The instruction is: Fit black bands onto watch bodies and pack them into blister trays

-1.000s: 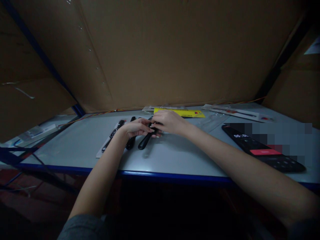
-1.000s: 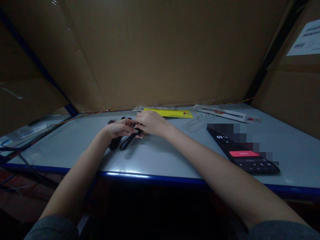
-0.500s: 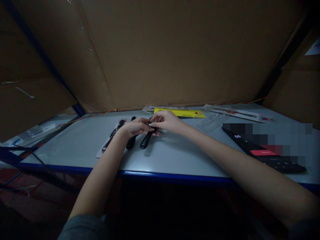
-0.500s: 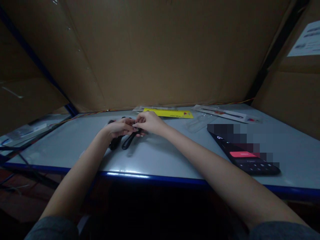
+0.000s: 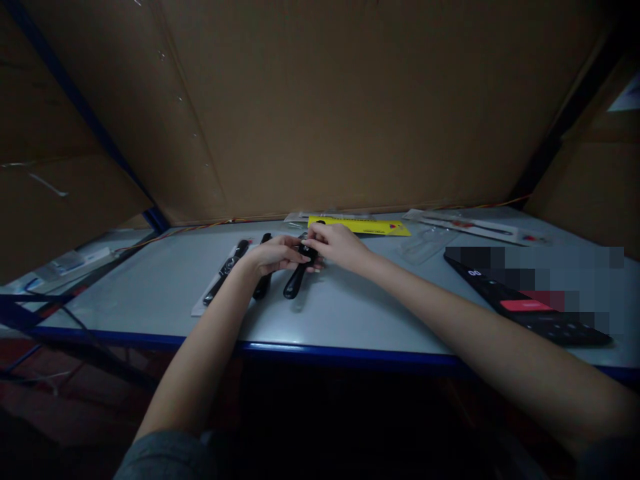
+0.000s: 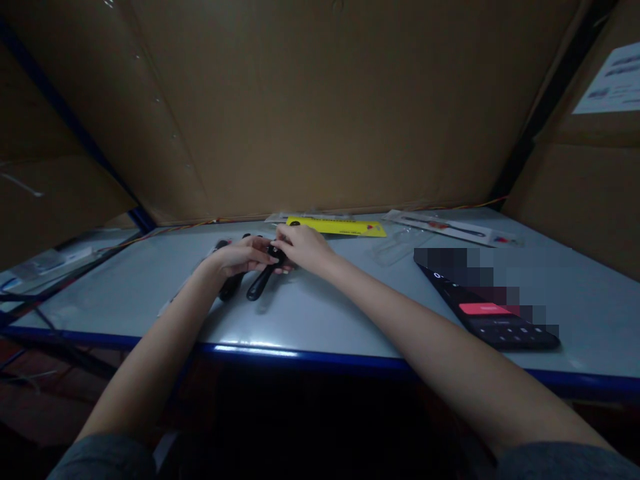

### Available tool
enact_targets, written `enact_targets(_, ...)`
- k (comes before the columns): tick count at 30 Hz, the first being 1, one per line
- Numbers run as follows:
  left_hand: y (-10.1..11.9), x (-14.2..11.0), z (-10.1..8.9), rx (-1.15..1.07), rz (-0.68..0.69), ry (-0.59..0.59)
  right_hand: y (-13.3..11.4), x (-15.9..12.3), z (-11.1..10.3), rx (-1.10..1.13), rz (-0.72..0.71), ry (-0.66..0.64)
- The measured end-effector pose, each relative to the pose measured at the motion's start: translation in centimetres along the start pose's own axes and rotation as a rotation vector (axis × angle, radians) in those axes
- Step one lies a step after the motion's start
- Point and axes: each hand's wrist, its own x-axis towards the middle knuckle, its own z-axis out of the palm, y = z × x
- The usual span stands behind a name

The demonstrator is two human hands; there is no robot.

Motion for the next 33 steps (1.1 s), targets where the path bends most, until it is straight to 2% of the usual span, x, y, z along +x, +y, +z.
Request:
enact_targets(3,-0.2,0.2,-0.4,-0.001,0.016,-0.008,-0.1,-0.1,-0.7,-0.104,-0.072,-0.01)
enact_targets(8,-0.3,0.3,-0.6,0.02,0.022,0.029,-0.4,-0.3,-0.9,-0.157,-0.103,-0.032)
enact_targets(10,-0.3,0.2,-0.5,0.021,0.014,0.018,-0.4,-0.1,-0.4,-0.067,-0.05,-0.041)
enact_targets(13,-0.3,0.2,-0.3,0.025,0.015,0.038,-0.1,0.3,0.4,0.228,0.09,-0.126)
enact_targets(16,-0.3,0.2,-0.2,0.02,0.022,0.049,0.2,0.6,0.7,0.432,0.12,-0.17)
enact_targets(18,-0.2,0.1,-0.2,0.011,0.017,0.043,0.3,0.6,0.4,0.393,0.083,-0.135)
enact_targets(21,-0.1,0.1,-0.2,-0.005,0.007,0.044,0.1,0.4,-0.2,0.154,0.031,-0.044)
enact_targets(25,-0.1,0.1,-0.4,-0.011,0.018,0.022,-0.4,0.0,-0.8,-0.044,0.055,-0.009)
enact_targets(28,-0.1,0.2,-0.5,-0.004,0.028,0.032,-0.5,0.0,-0.7,-0.045,0.071,-0.027)
enact_targets(33,-0.2,0.2,-0.5,0.013,0.013,0.063,-0.5,0.2,-0.2,0.077,0.028,-0.118)
